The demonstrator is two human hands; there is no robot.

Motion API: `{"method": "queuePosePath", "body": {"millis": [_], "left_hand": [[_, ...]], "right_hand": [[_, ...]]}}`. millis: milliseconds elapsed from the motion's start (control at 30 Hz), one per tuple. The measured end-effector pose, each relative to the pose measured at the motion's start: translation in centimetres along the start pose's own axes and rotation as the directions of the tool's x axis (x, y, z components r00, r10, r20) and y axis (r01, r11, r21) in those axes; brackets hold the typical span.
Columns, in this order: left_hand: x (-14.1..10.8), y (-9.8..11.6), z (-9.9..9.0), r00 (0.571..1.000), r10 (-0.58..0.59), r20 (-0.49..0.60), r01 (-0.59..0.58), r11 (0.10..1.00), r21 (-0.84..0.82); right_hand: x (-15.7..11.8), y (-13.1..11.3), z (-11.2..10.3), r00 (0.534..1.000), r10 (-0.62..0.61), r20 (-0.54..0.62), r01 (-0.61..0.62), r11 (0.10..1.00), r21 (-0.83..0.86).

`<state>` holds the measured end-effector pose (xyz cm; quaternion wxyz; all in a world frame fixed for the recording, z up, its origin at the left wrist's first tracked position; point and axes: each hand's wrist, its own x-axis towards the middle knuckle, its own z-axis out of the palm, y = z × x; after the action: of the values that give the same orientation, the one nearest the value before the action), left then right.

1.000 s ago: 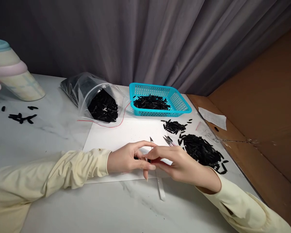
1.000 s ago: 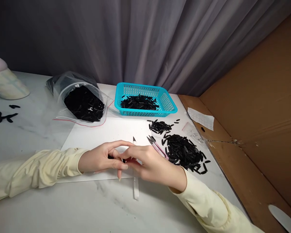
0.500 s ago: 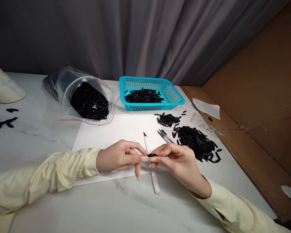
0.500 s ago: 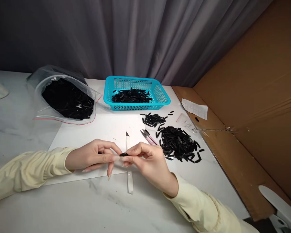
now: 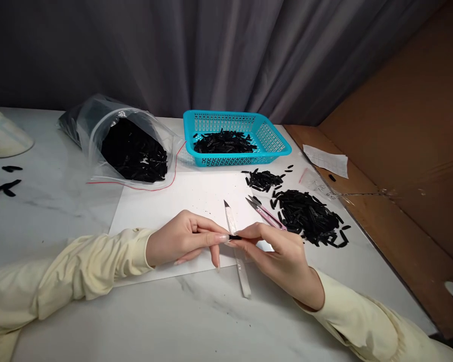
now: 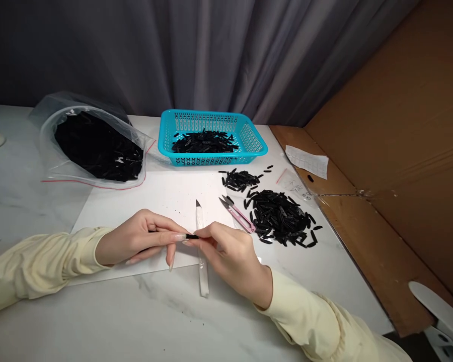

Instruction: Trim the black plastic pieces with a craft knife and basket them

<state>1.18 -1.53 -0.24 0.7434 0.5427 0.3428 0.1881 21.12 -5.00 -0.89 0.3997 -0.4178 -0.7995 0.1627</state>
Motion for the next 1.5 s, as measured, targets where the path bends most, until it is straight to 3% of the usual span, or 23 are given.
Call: {"method": "queuePosePath", "body": {"millis": [167,333,667,767,867,933,1233,1500], "left_hand": [[0.3,0.1,-0.1,1.000,-0.007,-0.022,0.005,0.998,-0.061],[0.5,0.0,-0.4,0.999,-0.018,-0.027,0.015,0.995,-0.094],[0.7,0.1,-0.4,0.999,-0.021,-0.028,0.018,0.992,-0.122],[0.5,0.1,-0.4,0.999,-0.003,-0.050,-0.002,0.994,-0.108],[0.4,0.1,-0.3,0.998,0.000,-0.063,-0.005,0.998,-0.069],[0.4,0.2,-0.2,0.998,0.013,-0.066,-0.015,0.999,-0.032],[0.1,-0.1,0.1,0.988,0.067,-0.139,-0.052,0.993,0.109],[0.2,0.1,0.3,0.984,0.066,-0.167,-0.042,0.989,0.139]], "right_hand": [[0.0,0.1,-0.3,0.983,0.143,0.117,-0.144,0.990,-0.003],[0.2,-0.1,-0.3,0.931,0.242,0.272,-0.266,0.962,0.053],[0.2,-0.4,-0.5,0.892,0.316,0.324,-0.370,0.921,0.119],[0.6,-0.7,-0.6,0.819,0.426,0.384,-0.532,0.815,0.230],[1.1,-0.9,-0.8,0.716,0.517,0.468,-0.692,0.613,0.381],[1.4,-0.8,-0.9,0.676,0.532,0.510,-0.737,0.492,0.464],[1.4,0.0,-0.5,0.587,0.486,0.648,-0.780,0.126,0.612],[1.5,0.3,-0.4,0.577,0.462,0.673,-0.772,0.041,0.634]]}}
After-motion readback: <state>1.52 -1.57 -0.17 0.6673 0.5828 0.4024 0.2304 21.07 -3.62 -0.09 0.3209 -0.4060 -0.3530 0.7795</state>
